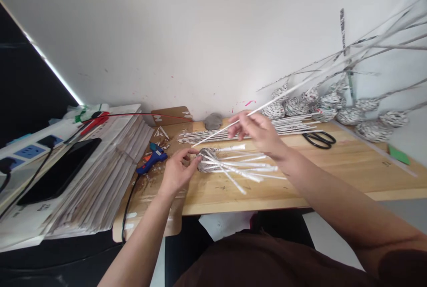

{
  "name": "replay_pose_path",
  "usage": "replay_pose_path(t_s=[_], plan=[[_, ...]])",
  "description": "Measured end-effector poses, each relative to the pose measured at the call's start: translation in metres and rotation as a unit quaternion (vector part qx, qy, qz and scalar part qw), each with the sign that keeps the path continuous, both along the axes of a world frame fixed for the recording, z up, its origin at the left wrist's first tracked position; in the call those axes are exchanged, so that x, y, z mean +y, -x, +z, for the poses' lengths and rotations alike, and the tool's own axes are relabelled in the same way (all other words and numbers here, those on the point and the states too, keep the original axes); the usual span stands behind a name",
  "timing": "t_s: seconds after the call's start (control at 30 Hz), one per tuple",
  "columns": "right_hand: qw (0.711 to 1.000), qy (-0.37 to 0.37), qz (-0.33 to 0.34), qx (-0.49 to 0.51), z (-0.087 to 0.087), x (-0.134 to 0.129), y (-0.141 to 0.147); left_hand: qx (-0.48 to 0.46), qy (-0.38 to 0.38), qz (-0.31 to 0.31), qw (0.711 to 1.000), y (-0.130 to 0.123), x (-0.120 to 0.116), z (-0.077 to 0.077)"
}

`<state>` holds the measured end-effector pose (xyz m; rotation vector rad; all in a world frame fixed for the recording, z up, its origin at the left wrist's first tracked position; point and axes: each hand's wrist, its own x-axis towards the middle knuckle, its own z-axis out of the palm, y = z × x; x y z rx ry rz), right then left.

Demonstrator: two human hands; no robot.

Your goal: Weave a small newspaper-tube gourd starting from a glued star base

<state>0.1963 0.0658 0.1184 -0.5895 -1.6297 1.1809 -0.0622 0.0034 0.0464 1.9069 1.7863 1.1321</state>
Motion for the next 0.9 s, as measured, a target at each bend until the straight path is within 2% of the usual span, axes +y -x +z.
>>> replay_pose_path(t_s=[0.07, 0.17, 0.3, 0.4, 0.47, 0.53, 0.63, 0.77, 0.9], plan=[[0.995, -0.005, -0.086, 0.057, 0.000, -0.001, -0.014, 0.011, 0.007, -0.008, 1.000, 0.003, 0.006, 0.002], [0.983, 0.024, -0.167, 0.079, -0.011, -0.002, -0.031, 0.024, 0.034, -0.026, 0.999, 0.005, 0.016, 0.005], [0.972, 0.073, -0.214, 0.062, -0.030, -0.005, -0.049, 0.051, 0.066, -0.075, 0.994, 0.007, 0.027, 0.006], [0.966, 0.029, -0.256, 0.031, -0.043, -0.011, -0.059, 0.063, 0.071, -0.122, 0.988, 0.008, 0.029, 0.005], [0.959, 0.001, -0.282, 0.021, -0.050, -0.014, -0.064, 0.057, 0.098, -0.124, 0.986, 0.008, 0.029, 0.003], [0.953, 0.019, -0.299, 0.037, -0.055, -0.015, -0.067, 0.055, 0.133, -0.111, 0.983, 0.005, 0.028, 0.000], [0.948, 0.122, -0.285, 0.067, -0.062, -0.011, -0.067, 0.045, 0.146, -0.088, 0.984, -0.001, 0.028, -0.006], [0.922, 0.293, -0.203, 0.149, -0.063, -0.008, -0.066, -0.049, 0.127, -0.095, 0.986, -0.006, 0.027, -0.018], [0.895, 0.373, -0.155, 0.191, -0.054, -0.008, -0.069, -0.120, 0.130, -0.070, 0.982, -0.001, 0.016, -0.026]])
